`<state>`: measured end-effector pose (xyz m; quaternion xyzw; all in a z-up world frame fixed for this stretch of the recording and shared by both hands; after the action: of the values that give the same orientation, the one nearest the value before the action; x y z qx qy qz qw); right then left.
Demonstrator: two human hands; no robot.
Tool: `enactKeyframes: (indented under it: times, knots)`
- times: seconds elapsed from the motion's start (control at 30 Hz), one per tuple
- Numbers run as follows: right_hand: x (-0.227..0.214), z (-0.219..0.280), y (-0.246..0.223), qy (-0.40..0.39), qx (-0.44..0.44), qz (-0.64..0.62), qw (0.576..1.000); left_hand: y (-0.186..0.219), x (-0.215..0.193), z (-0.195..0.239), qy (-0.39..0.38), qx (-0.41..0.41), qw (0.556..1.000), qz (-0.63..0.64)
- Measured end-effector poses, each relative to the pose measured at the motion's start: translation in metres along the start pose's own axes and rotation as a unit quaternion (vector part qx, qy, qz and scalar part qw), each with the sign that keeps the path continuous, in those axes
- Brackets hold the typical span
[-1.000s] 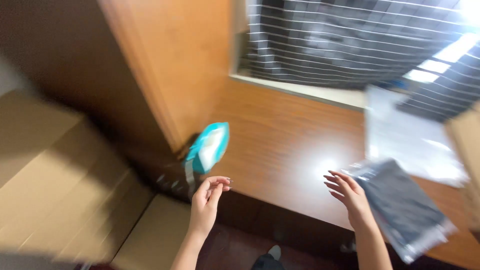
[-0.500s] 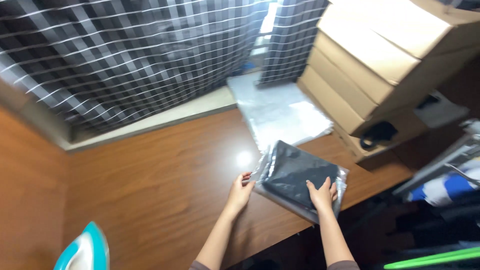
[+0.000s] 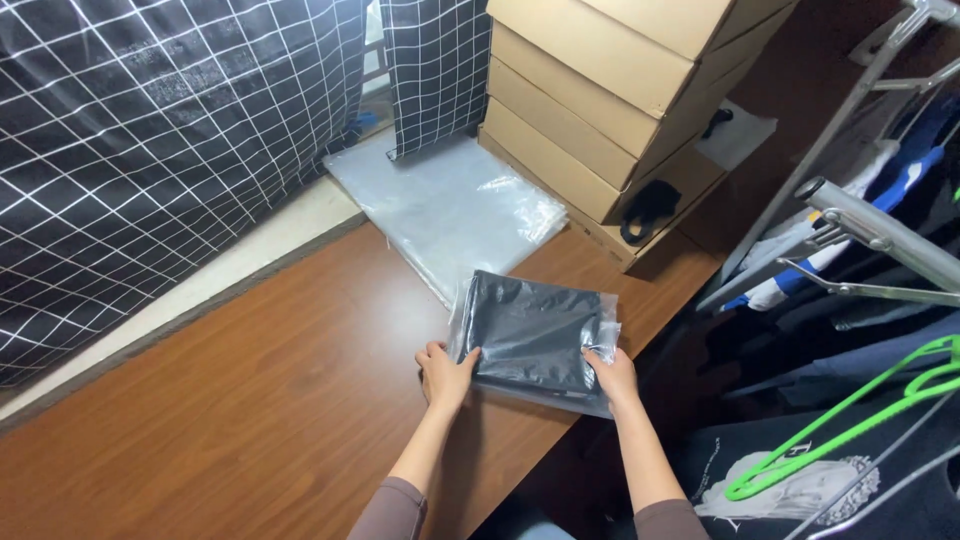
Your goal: The person folds a dark t-shirt on a wooden table, then hangs it on a metal clothing rack. They retrieve a cardboard box, open it, remove a plastic-wrapped garment, and place the empty box back on a stack. The person then unpacks the garment, folds it, and hangs it on the rack. The sequence repeats with another box and garment.
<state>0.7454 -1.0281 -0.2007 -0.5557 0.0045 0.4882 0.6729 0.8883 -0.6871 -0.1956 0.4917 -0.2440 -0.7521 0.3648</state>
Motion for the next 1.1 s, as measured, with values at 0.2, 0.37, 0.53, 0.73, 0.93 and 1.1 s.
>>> enactKeyframes:
  times: [0.2,0.37,0.53,0.73,0.93,1.1]
  knots:
    - [-0.014,0.080,-0.027,-0.139,0.037,-0.169,0.975,-0.028,-0.030,-0.007,-0.032,0.062,0.997,-0.016]
    - [-0.013,0.146,-0.052,-0.275,0.069,-0.092,0.954,-0.079,-0.091,0.008,-0.083,0.084,0.990,-0.083]
    - [0.076,0.153,-0.054,-0.352,0.067,-0.024,0.933,-0.145,-0.193,0.041,-0.017,0.026,0.999,0.020]
    - [0.231,0.152,-0.113,-0.352,-0.217,0.233,0.880,-0.238,-0.286,0.079,0.177,-0.072,0.973,0.133]
    - [0.257,0.212,-0.202,-0.292,-0.367,0.487,0.737,-0.263,-0.320,0.123,0.213,-0.170,0.962,0.011]
    - [0.246,0.195,-0.192,-0.190,-0.459,0.488,0.718,-0.246,-0.304,0.132,0.222,-0.138,0.963,-0.063]
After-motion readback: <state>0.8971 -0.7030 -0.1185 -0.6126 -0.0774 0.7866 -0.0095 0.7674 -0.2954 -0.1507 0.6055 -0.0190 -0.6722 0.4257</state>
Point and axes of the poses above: each hand's wrist, its own z-axis away from the middle knuckle, its own x-axis out of the palm, y = z × x, the point moved 4 cm from there along -z, towards the middle knuckle, and after that the axes turned 1 degree about z, right-handed, at the moved point
